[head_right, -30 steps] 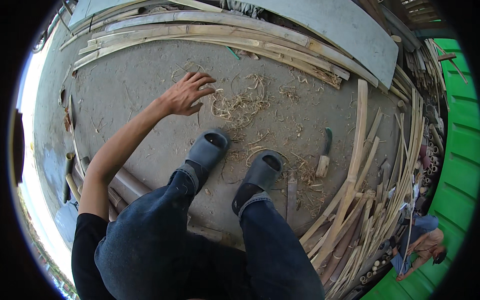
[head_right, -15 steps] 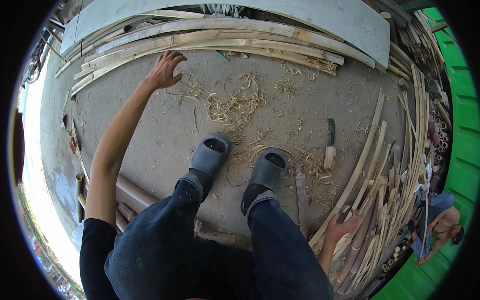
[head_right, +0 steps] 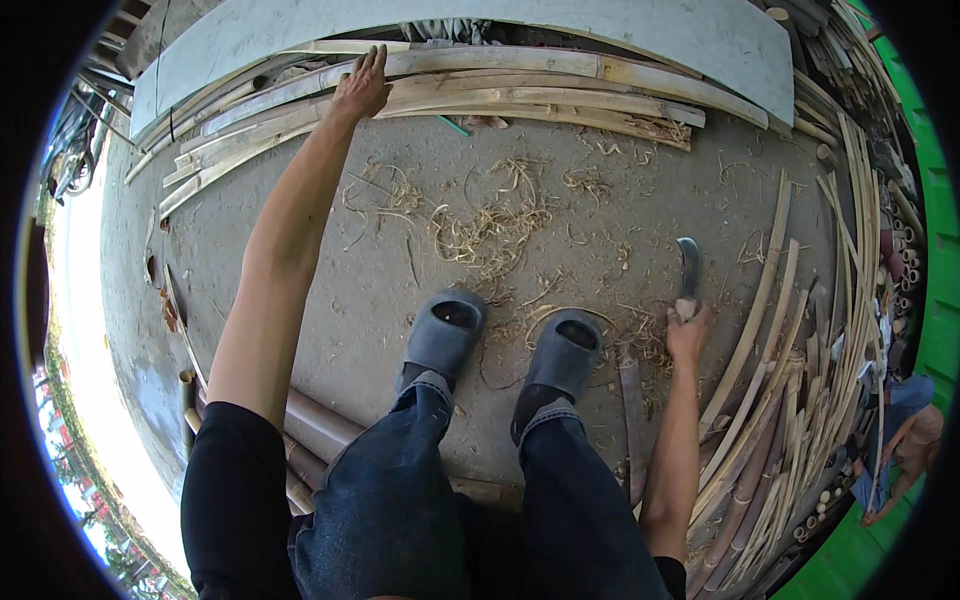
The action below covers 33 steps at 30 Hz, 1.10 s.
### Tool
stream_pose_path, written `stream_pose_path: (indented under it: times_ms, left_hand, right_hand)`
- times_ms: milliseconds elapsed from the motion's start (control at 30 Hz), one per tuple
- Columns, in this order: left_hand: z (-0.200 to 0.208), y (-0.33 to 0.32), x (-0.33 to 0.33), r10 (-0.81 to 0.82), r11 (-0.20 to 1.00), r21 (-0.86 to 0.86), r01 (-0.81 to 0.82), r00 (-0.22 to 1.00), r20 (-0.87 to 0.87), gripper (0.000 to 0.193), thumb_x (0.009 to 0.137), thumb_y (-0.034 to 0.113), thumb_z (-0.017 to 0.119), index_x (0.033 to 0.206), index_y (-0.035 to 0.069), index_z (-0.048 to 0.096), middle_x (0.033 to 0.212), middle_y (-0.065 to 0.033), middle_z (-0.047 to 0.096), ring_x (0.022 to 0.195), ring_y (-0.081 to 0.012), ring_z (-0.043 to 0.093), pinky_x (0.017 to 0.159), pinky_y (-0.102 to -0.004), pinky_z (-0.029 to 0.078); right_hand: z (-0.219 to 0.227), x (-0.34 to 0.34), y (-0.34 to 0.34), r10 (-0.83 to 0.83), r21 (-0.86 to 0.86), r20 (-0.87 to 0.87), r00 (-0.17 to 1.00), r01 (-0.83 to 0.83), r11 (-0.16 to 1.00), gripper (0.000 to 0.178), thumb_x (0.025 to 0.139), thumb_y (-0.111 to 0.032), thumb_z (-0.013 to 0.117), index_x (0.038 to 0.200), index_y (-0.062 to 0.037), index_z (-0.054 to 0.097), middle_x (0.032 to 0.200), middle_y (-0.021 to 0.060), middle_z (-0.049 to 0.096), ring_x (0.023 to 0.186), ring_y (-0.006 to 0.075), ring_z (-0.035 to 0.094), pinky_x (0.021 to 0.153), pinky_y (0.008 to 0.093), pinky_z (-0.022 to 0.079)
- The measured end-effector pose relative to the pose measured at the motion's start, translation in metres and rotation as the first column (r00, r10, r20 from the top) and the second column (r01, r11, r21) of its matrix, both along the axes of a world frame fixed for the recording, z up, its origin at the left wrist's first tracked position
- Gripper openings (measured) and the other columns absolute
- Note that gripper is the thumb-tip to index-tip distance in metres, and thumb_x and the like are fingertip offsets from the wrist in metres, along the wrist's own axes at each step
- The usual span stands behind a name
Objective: The person scrapes and trims bamboo sticks and strips using a curved knife by hand.
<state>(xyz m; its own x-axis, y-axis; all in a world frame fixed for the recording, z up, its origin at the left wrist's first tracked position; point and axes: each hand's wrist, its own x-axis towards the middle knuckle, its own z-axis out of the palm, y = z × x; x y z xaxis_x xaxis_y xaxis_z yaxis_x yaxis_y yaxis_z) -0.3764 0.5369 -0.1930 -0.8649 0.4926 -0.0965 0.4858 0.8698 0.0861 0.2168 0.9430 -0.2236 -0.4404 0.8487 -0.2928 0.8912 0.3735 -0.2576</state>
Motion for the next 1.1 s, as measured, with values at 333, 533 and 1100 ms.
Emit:
stream_pose_path:
  times_ms: [333, 533, 1100]
  left_hand:
    - [0.003, 0.017, -0.033, -0.097, 0.924, -0.364, 0.118, 0.992, 0.075, 0.076, 0.094, 0.020, 0.071, 0.160, 0.015, 0.036, 0.163, -0.0136, 0.040, 0.154, -0.0327, 0.036, 0.120, -0.0579, 0.040]
    - [0.004, 0.010, -0.046, -0.084, 0.986, -0.134, 0.103, 0.986, 0.143, 0.055, 0.094, 0.039, 0.077, 0.136, 0.014, 0.054, 0.139, -0.0185, 0.063, 0.130, -0.0391, 0.061, 0.098, -0.0531, 0.053]
    - [0.136, 0.063, 0.266, -0.482, 0.871, 0.202, 0.448, 0.857, 0.180, 0.034, 0.104, 0.039, 0.063, 0.106, 0.006, 0.057, 0.068, -0.0170, 0.066, 0.065, -0.0403, 0.069, 0.059, -0.0524, 0.052]
  right_hand:
    - [0.005, 0.060, -0.051, -0.029, -0.002, -0.137, 0.990, 0.029, 1.000, 0.062, 0.093, -0.014, 0.073, 0.145, 0.0064, 0.047, 0.134, 0.0312, 0.060, 0.128, 0.0479, 0.057, 0.110, 0.0508, 0.043]
    - [-0.002, 0.051, -0.068, -0.066, -0.005, -0.203, 0.977, 0.066, 0.998, 0.065, 0.094, -0.016, 0.073, 0.149, 0.0038, 0.046, 0.139, 0.0299, 0.059, 0.132, 0.0455, 0.056, 0.112, 0.0491, 0.042]
    - [0.120, -0.007, -0.146, -0.102, -0.492, -0.586, 0.804, -0.253, 0.833, 0.040, 0.073, -0.009, 0.071, 0.110, -0.0016, 0.061, 0.093, 0.0134, 0.072, 0.086, 0.0250, 0.071, 0.078, 0.0380, 0.056]
